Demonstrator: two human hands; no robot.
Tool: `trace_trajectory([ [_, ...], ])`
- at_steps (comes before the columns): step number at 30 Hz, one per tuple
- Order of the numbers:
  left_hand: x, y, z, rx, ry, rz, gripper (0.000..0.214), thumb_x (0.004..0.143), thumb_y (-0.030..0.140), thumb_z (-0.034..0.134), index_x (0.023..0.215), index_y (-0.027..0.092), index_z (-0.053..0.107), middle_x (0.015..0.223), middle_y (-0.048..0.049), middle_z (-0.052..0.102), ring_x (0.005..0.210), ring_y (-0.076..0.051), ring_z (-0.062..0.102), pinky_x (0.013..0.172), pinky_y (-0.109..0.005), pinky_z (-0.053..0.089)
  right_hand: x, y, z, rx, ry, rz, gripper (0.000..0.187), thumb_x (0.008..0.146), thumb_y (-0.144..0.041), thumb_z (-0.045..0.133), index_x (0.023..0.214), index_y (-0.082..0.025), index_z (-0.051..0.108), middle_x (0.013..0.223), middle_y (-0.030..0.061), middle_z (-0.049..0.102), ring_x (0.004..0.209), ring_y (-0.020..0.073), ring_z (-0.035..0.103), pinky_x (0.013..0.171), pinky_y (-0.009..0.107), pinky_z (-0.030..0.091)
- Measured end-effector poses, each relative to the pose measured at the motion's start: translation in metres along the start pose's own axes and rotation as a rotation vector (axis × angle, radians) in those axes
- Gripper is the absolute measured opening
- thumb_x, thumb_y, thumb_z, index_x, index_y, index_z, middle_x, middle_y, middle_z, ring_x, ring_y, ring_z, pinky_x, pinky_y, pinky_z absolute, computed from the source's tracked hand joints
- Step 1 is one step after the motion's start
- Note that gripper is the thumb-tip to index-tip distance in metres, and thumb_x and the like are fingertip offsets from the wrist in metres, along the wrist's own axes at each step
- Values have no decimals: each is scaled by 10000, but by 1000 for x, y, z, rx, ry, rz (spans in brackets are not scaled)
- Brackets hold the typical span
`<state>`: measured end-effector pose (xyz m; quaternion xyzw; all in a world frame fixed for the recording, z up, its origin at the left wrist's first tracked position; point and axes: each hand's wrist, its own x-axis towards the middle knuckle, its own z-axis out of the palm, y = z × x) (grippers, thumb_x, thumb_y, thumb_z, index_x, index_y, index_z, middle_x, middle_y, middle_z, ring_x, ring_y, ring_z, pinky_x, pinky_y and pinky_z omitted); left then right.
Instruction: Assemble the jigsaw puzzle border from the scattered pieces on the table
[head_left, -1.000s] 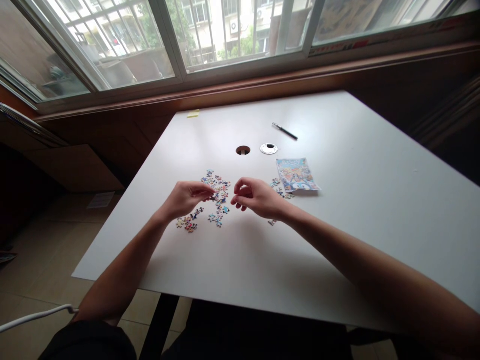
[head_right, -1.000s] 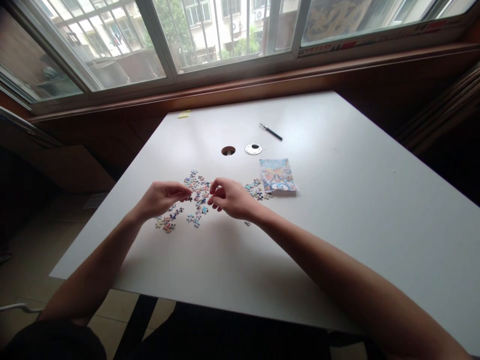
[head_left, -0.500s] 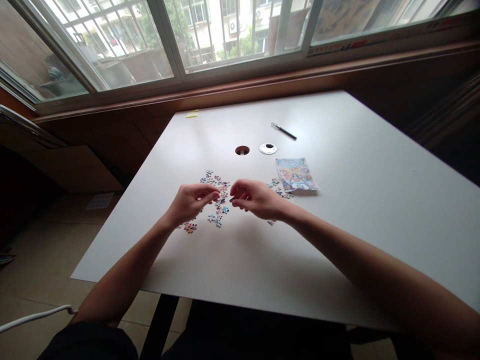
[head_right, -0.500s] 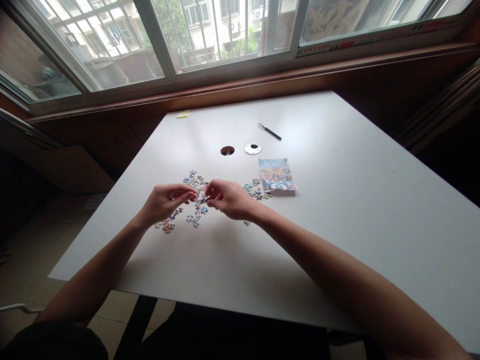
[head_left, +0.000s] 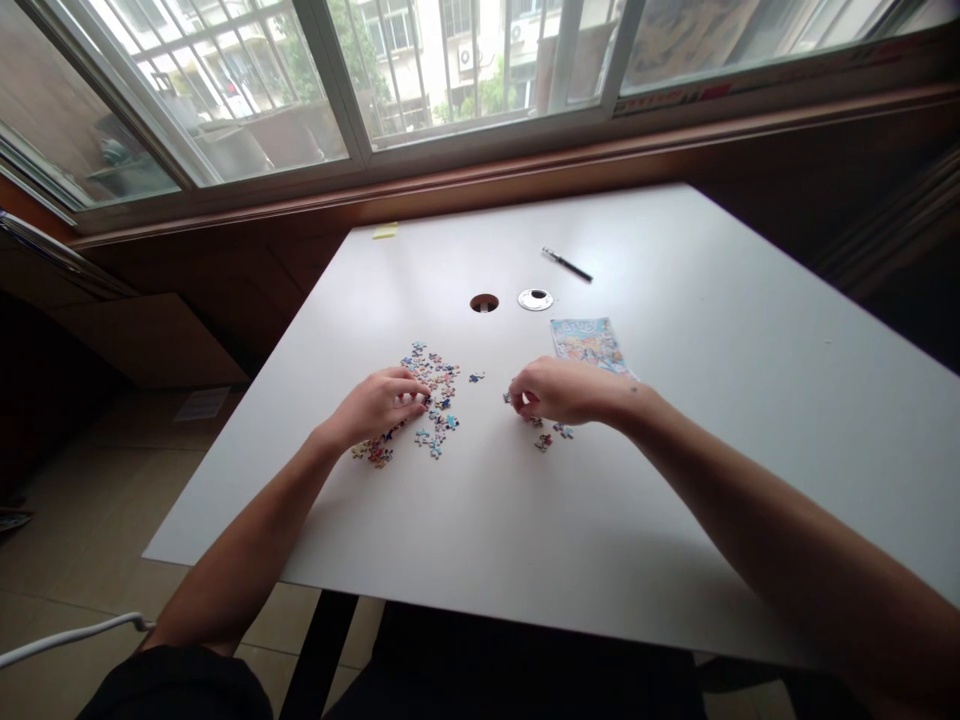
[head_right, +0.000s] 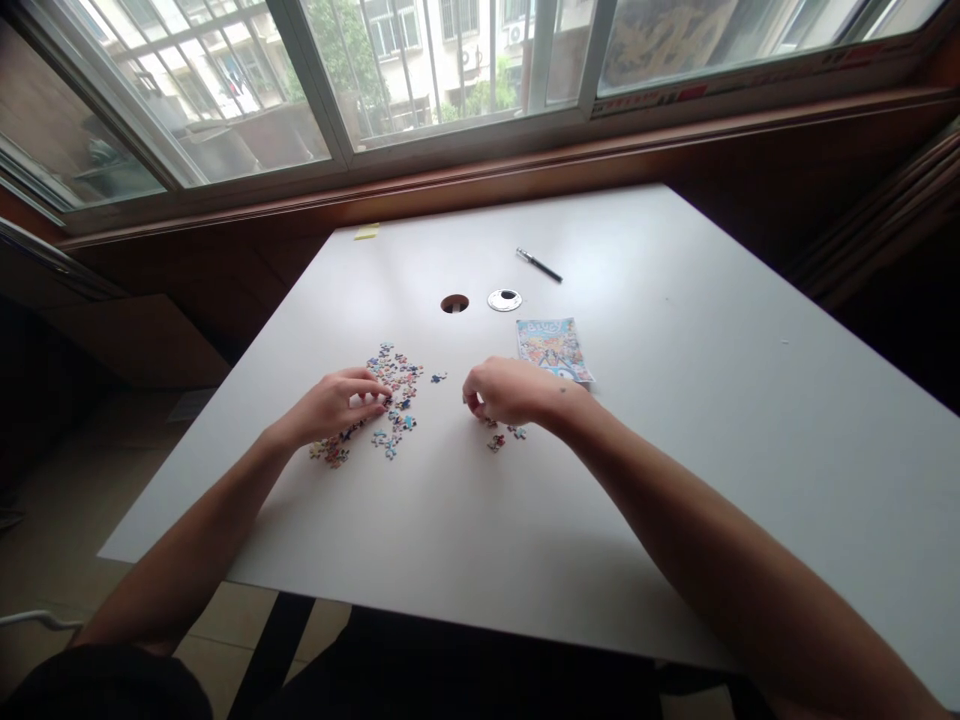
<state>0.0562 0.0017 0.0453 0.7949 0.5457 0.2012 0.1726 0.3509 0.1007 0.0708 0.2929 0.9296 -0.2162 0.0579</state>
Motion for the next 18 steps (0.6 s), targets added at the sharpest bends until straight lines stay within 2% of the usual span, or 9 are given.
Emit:
trace_trajectory([
  [2,0,-1,-3,-12,-22,4,198,915,337,633,1029,237,761,995,-49,676,766,-147,642,723,-276,535,-1,-2,0,34,40,-12,162,795,-103,635,742,-224,728,717,37,702,634,165,604,591,292,389],
  [7,0,1,-10,-59,-41,19,108,877,275,646,906,205,723,958,-46,672,804,-160,632,727,-280,525,-2,-10,0,125,102,-72,111,818,-146,630,769,-217,699,682,18,670,588,139,563,597,287,387],
  [10,1,13,-8,-127,-35,48,79,892,223,600,875,182,665,846,-30,671,754,-143,610,694,-265,514,-1,-20,2,203,113,-136,87,873,-233,623,817,-213,686,738,16,680,613,128,560,598,269,391],
  [14,-1,37,3,-213,-46,119,67,895,195,589,878,171,649,811,-26,678,727,-128,609,702,-256,524,2,-43,11,374,125,-232,187,917,-386,631,895,-201,653,819,18,692,681,128,582,618,244,409],
  [18,-1,48,10,-223,-43,159,83,913,227,614,876,174,666,764,-16,673,690,-122,610,672,-244,516,5,-55,20,327,139,-301,104,910,-220,605,824,-182,650,793,23,685,702,133,585,645,242,397],
])
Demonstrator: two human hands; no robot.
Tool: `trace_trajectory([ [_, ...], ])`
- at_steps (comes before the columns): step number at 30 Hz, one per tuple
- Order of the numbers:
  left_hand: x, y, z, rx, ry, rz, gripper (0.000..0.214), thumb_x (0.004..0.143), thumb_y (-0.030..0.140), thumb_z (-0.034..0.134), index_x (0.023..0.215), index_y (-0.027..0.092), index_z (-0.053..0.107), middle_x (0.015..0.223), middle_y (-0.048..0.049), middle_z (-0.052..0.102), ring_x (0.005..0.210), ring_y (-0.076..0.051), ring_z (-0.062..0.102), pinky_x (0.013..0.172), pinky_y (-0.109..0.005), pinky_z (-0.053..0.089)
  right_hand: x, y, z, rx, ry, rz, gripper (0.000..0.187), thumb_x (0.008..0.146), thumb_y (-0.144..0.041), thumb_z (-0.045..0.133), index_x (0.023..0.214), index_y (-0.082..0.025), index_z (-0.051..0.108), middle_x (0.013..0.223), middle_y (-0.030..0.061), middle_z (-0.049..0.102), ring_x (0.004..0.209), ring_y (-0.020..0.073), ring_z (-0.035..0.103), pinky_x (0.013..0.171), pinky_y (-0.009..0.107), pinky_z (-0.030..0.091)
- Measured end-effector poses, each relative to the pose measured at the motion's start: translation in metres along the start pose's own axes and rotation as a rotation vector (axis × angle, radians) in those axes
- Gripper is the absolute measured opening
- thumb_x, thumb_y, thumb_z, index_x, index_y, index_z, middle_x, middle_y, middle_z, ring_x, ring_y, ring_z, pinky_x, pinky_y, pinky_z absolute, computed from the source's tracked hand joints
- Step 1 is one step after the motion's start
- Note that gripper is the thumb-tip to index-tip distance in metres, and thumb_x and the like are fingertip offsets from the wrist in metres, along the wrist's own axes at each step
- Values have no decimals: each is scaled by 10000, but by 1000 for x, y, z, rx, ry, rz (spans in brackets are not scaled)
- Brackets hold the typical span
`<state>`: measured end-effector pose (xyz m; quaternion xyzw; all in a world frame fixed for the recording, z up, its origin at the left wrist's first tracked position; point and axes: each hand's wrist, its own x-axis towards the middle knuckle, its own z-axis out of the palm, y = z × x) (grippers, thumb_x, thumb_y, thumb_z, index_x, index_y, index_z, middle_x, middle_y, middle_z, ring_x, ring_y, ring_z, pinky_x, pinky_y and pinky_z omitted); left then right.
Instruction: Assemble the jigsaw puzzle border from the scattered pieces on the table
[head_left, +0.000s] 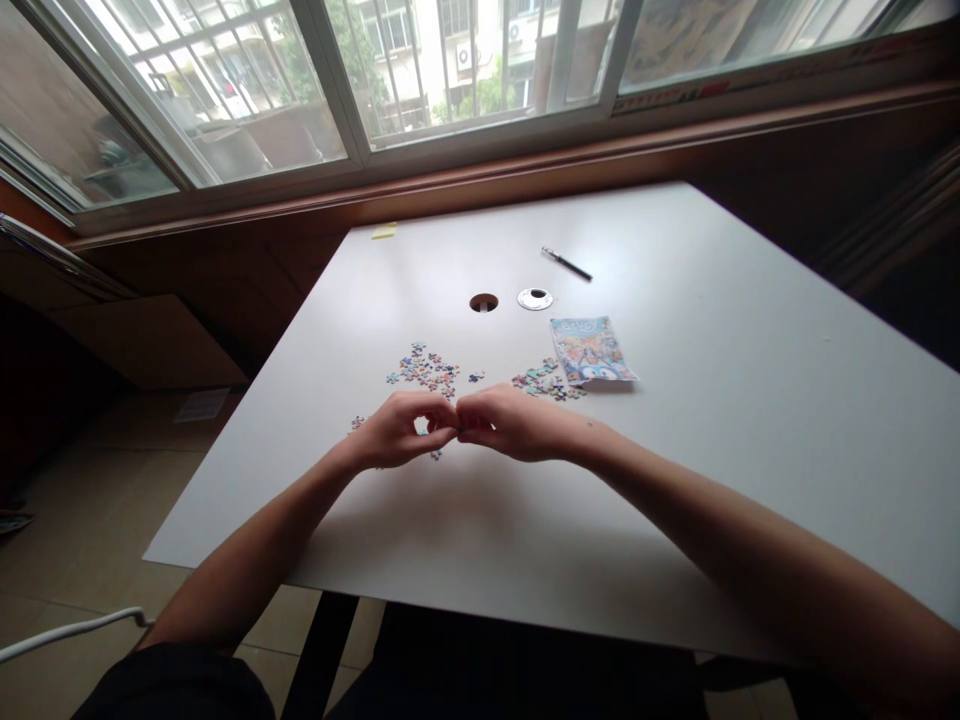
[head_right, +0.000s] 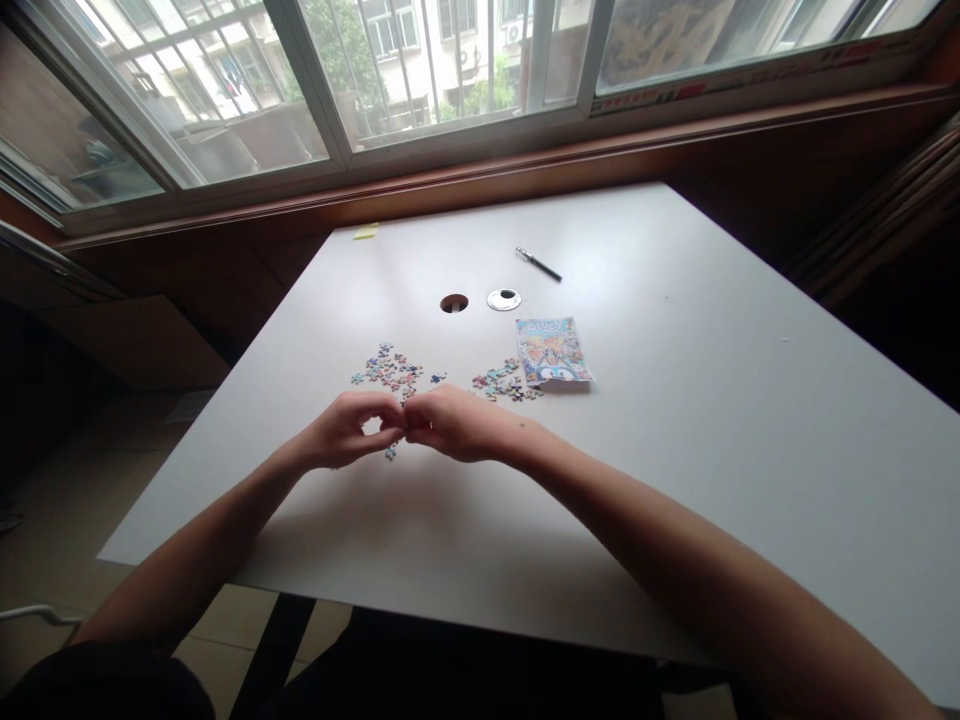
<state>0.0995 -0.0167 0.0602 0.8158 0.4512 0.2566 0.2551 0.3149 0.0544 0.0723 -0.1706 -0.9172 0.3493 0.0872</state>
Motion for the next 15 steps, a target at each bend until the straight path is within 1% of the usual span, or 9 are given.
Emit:
trace_trajectory([
  [1,0,-1,0,16,7,1,101,924,248,618,884,176,675,764,-17,675,685,-122,612,664,-243,514,0,2,0,-26,-8,14,120,908,-201,595,804,-184,653,773,23,682,691,135,583,642,245,393],
  [3,0,-9,-2,80,45,-4,138,947,283,609,924,185,703,816,-31,686,718,-132,623,679,-253,518,-2,9,-3,-86,-47,84,152,914,-210,579,792,-191,668,746,28,685,661,141,583,625,252,387],
  [6,0,-28,-4,207,145,-29,195,974,283,569,1068,222,729,998,-67,681,903,-182,634,817,-320,526,-6,22,-14,-261,-131,242,218,927,-235,544,776,-185,692,752,69,702,647,165,602,596,272,374],
  [8,0,-39,-2,267,176,-43,218,968,282,579,1121,249,730,1059,-74,663,997,-215,617,903,-372,509,-8,28,-21,-388,-200,337,239,924,-263,548,777,-167,710,766,103,711,672,193,624,596,288,372],
  [11,0,-49,4,308,149,-50,203,963,273,586,1098,261,738,1043,-60,669,994,-214,623,922,-371,508,-10,30,-27,-487,-277,412,250,904,-327,580,810,-146,724,795,127,718,714,223,646,594,299,369],
  [13,1,-49,6,317,129,-58,180,963,264,585,1061,247,735,1040,-54,676,984,-205,631,916,-354,513,-10,28,-29,-511,-282,440,254,889,-353,591,823,-145,722,806,125,715,713,224,647,573,297,351],
  [15,0,-46,2,323,117,-70,152,954,266,597,1027,231,727,1041,-51,677,954,-195,635,889,-338,519,-11,25,-31,-516,-267,445,263,887,-371,587,820,-152,716,802,119,710,701,217,640,553,293,329],
])
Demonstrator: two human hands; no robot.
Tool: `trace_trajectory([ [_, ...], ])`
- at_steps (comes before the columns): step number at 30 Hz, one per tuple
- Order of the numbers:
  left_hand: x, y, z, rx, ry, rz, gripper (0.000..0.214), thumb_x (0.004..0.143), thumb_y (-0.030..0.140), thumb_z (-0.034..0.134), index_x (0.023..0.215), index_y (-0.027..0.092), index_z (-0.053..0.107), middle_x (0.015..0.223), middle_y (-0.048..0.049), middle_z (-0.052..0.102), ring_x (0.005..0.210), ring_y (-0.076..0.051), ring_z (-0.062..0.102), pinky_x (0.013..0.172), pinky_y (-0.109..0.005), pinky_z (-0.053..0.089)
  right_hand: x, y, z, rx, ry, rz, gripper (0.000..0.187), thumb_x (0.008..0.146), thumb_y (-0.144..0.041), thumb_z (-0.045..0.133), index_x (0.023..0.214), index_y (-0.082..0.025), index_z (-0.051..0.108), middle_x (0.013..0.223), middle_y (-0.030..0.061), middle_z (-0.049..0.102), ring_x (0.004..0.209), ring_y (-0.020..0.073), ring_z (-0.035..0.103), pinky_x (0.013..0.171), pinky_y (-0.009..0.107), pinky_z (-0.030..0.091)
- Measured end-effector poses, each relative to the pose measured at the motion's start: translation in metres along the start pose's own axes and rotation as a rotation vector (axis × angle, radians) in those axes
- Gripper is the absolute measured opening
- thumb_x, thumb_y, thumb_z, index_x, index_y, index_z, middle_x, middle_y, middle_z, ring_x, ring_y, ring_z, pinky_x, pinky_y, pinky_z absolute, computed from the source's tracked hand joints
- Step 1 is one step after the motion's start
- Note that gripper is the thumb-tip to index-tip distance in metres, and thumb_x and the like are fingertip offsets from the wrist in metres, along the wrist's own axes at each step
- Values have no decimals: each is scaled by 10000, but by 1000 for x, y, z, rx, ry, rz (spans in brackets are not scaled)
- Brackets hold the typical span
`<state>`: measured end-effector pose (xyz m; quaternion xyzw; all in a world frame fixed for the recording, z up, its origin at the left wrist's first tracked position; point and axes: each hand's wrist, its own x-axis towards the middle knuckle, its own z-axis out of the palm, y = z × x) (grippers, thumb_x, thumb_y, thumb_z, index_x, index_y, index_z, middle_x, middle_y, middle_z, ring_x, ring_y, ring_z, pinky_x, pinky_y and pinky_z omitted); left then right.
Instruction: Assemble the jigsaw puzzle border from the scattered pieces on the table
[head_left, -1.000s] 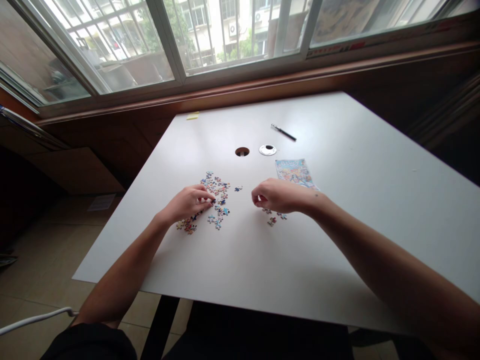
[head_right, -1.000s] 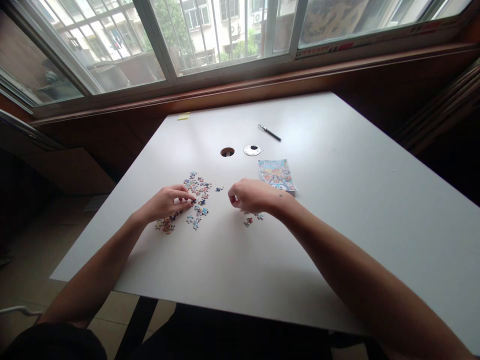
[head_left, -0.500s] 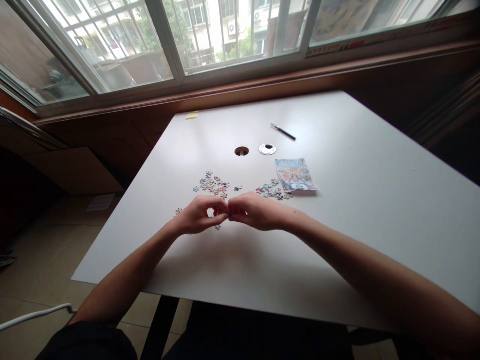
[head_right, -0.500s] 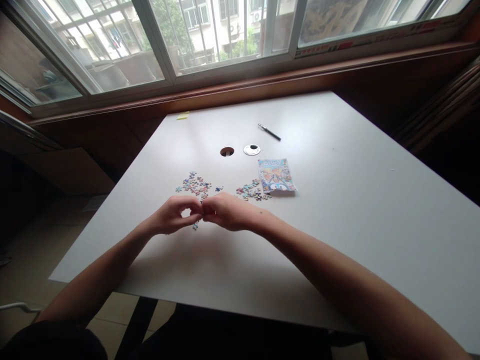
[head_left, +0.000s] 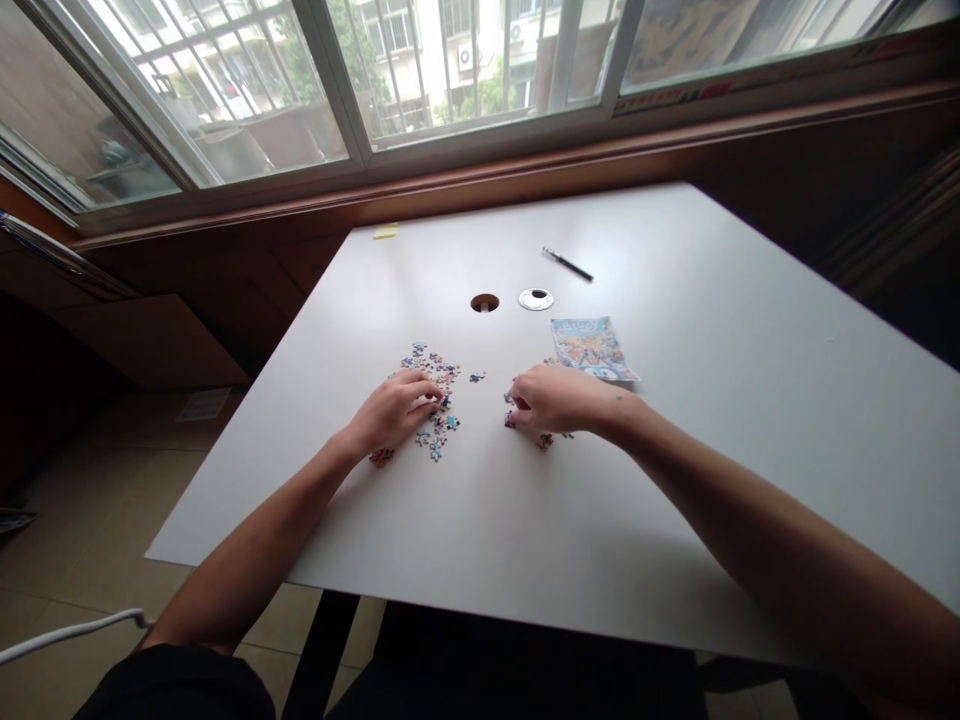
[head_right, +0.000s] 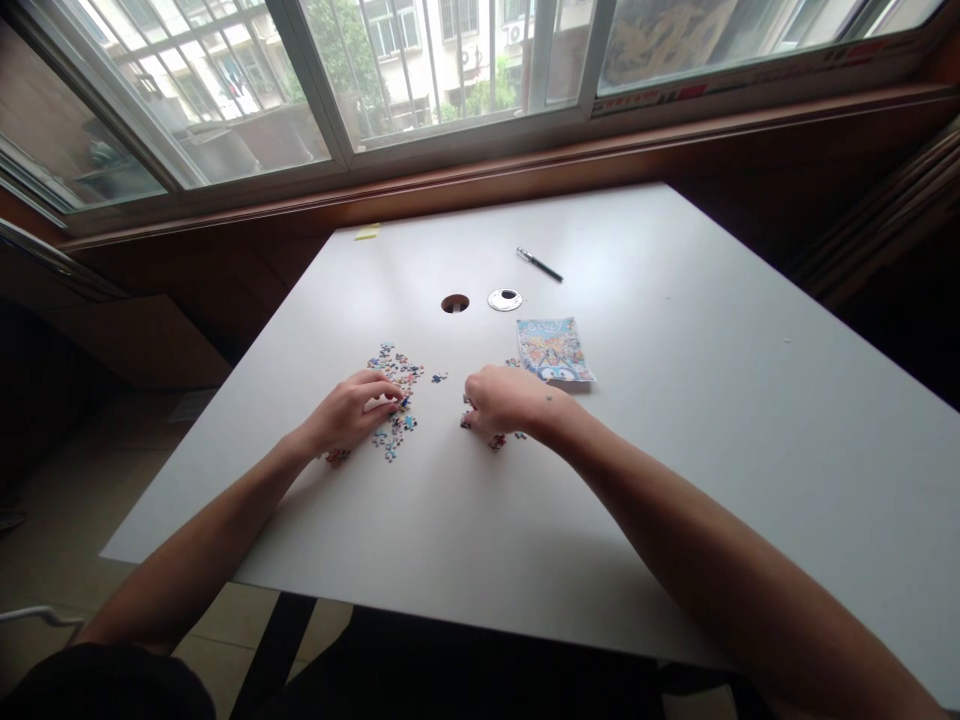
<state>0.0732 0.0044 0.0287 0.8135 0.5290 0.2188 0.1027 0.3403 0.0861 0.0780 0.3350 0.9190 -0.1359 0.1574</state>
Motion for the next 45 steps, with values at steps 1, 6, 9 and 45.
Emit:
trace_trajectory([
  [1,0,0,-4,5,-5,-6,147,953,269,599,1022,226,721,1037,-49,676,929,-188,635,865,-329,522,-1,0,-1,7,8,-7,266,891,-373,579,814,-156,712,798,114,707,696,211,634,549,291,321],
  [6,-3,-10,-34,46,-29,-16,140,928,257,610,995,213,725,974,-47,670,871,-185,620,801,-327,513,-5,1,-5,50,39,-42,278,911,-365,541,784,-172,695,777,96,697,677,189,604,558,290,312],
  [9,-5,-13,-39,63,-73,18,147,878,198,633,947,230,758,958,-47,674,925,-208,617,856,-360,506,-5,2,-5,62,47,-52,278,916,-362,533,787,-175,694,779,91,697,672,184,593,570,292,319],
  [45,-2,-6,-29,-73,-258,207,595,733,-16,474,1135,332,740,1035,-36,625,1011,-206,562,914,-363,495,-7,5,-7,114,-5,-93,266,914,-366,531,765,-181,649,754,71,665,633,167,547,583,294,328],
])
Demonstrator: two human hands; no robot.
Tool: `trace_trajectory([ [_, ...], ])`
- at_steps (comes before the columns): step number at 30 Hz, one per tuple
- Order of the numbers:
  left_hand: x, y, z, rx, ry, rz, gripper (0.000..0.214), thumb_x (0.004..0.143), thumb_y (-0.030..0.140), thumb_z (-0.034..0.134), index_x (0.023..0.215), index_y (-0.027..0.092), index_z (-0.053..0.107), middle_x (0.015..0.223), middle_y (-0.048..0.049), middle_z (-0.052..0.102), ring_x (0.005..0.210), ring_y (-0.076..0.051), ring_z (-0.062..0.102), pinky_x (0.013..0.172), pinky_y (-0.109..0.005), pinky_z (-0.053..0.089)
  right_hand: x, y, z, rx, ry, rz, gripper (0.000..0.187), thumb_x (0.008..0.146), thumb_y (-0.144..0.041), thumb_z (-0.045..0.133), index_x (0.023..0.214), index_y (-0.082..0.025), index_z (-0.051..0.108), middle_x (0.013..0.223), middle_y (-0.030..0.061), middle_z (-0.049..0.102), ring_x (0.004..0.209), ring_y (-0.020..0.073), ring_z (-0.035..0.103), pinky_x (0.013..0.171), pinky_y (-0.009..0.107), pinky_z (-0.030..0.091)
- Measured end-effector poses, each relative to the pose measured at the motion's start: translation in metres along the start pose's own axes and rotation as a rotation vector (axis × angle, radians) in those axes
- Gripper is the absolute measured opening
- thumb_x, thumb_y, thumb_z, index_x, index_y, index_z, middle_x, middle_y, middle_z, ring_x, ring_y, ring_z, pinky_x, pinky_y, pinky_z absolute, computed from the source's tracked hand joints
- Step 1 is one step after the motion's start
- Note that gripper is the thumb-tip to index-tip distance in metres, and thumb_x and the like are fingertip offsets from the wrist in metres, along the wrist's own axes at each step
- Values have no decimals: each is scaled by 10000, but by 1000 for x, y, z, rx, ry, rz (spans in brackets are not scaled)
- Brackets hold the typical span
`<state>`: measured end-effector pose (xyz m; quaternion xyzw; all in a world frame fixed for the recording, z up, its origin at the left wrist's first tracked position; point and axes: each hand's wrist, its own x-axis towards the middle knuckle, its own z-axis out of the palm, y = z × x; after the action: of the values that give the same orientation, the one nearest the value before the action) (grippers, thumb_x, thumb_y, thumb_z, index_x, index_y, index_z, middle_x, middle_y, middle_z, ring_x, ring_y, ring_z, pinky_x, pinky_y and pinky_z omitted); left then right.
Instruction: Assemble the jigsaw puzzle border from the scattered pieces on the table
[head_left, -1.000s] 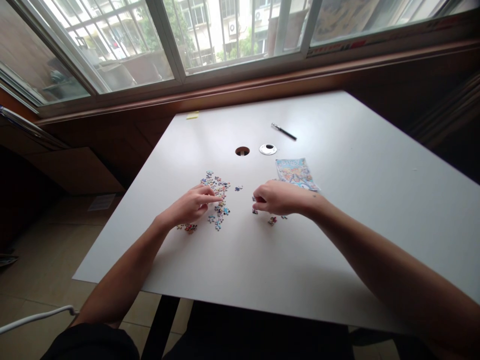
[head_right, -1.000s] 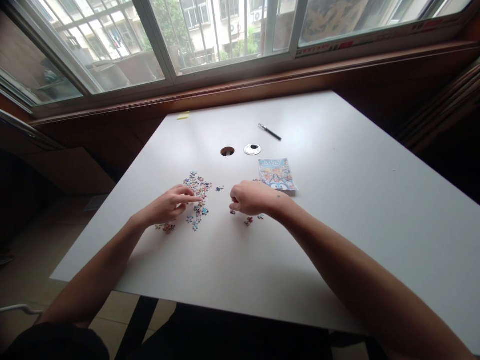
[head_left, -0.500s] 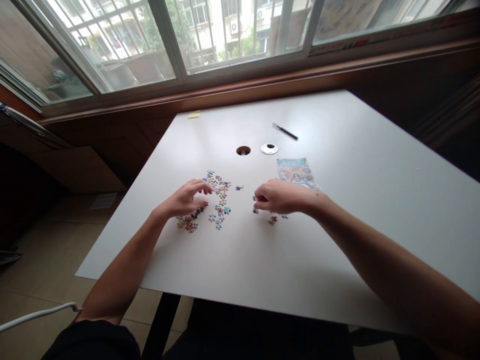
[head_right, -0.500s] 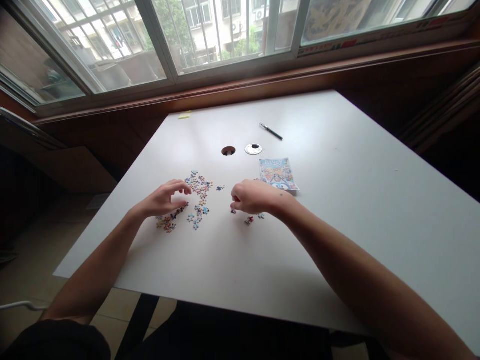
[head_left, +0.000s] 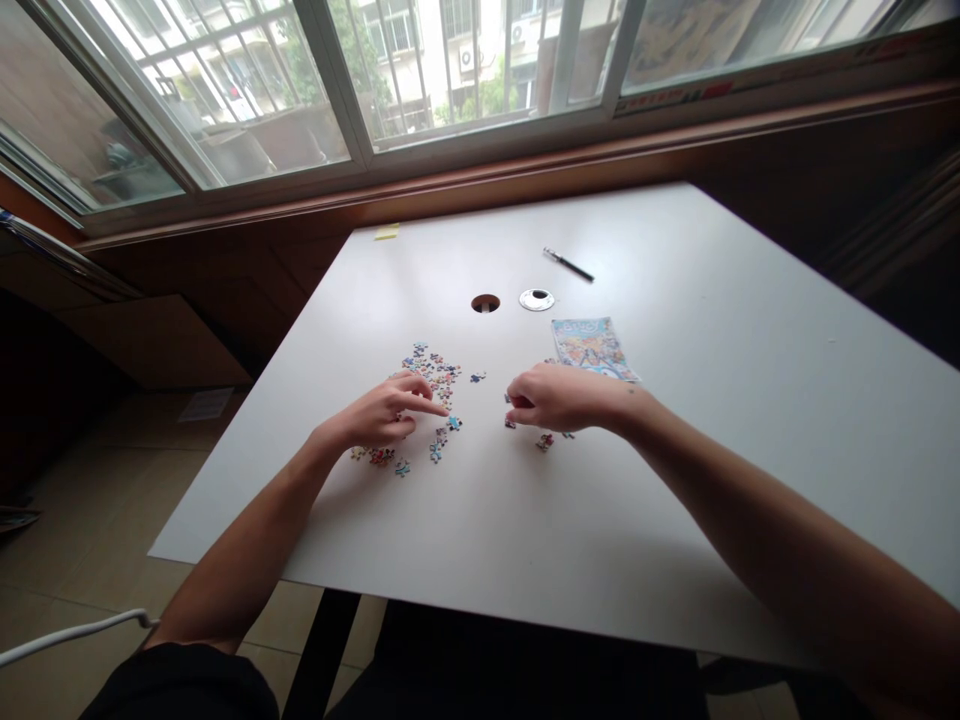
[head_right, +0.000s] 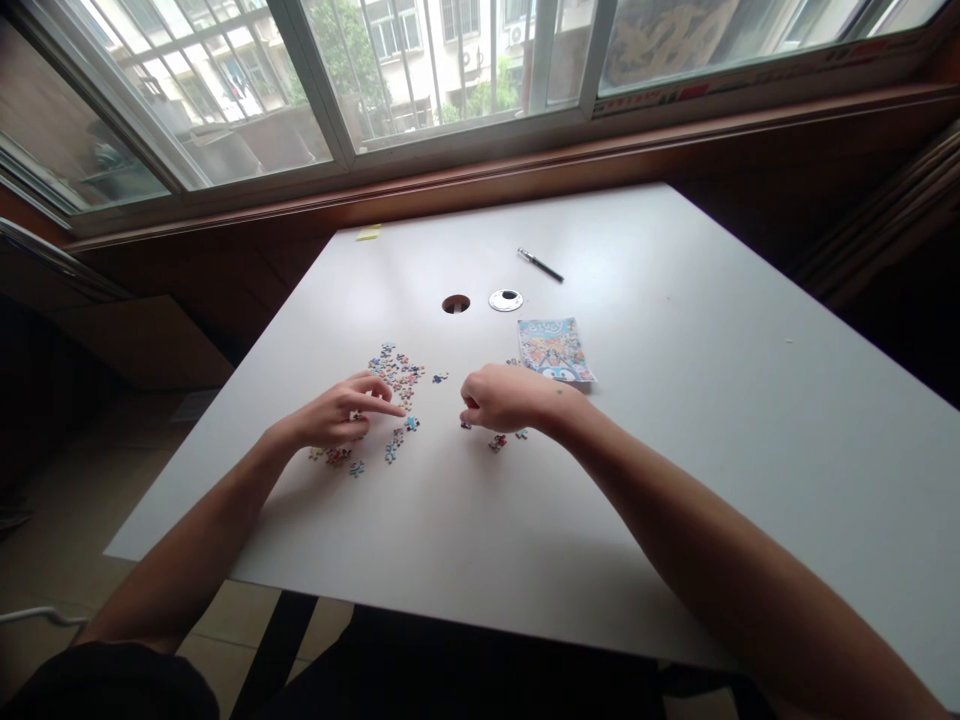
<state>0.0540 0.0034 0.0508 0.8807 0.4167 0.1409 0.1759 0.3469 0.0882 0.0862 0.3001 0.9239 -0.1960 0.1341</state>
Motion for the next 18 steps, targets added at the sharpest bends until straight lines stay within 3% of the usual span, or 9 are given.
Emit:
trace_trajectory([
  [3,3,4,5,14,-35,44,611,743,-24,471,1144,353,736,1014,-35,606,1002,-198,567,940,-366,486,0,0,0,-1,-11,1,272,917,-373,533,764,-180,648,766,75,668,647,170,555,586,292,328],
  [6,2,6,3,7,15,10,376,790,27,520,905,286,767,981,-38,605,972,-201,567,892,-350,497,0,0,0,2,-8,-3,278,918,-378,534,750,-181,634,754,69,663,644,167,553,582,287,327],
  [9,1,8,0,11,55,-21,183,851,159,609,959,253,724,1047,-54,622,1039,-228,555,941,-381,485,0,0,0,10,-11,-5,266,911,-370,537,739,-183,617,742,60,659,625,157,543,570,280,325],
  [10,2,8,0,15,54,-26,190,860,233,653,1043,252,703,1082,-61,625,1069,-239,547,968,-395,476,0,0,0,11,-15,-4,262,908,-368,539,738,-183,614,741,59,658,620,155,541,567,279,324],
  [14,2,8,0,68,11,-25,601,769,509,792,1284,254,615,1173,-89,608,1121,-270,516,1022,-429,448,0,1,0,8,-19,-2,269,908,-373,536,733,-182,610,739,60,656,615,155,543,565,279,323],
  [16,2,5,-1,94,15,-20,434,804,508,767,1162,272,701,1127,-75,612,1094,-256,527,1001,-409,453,0,2,0,6,-17,-6,281,914,-381,532,729,-184,609,735,59,656,615,156,543,567,281,323],
  [18,0,3,-2,111,59,-32,202,885,443,692,895,255,764,1031,-60,620,1032,-230,550,951,-377,466,0,2,1,10,-17,-7,284,915,-386,534,729,-186,610,737,59,659,617,158,542,568,282,324],
])
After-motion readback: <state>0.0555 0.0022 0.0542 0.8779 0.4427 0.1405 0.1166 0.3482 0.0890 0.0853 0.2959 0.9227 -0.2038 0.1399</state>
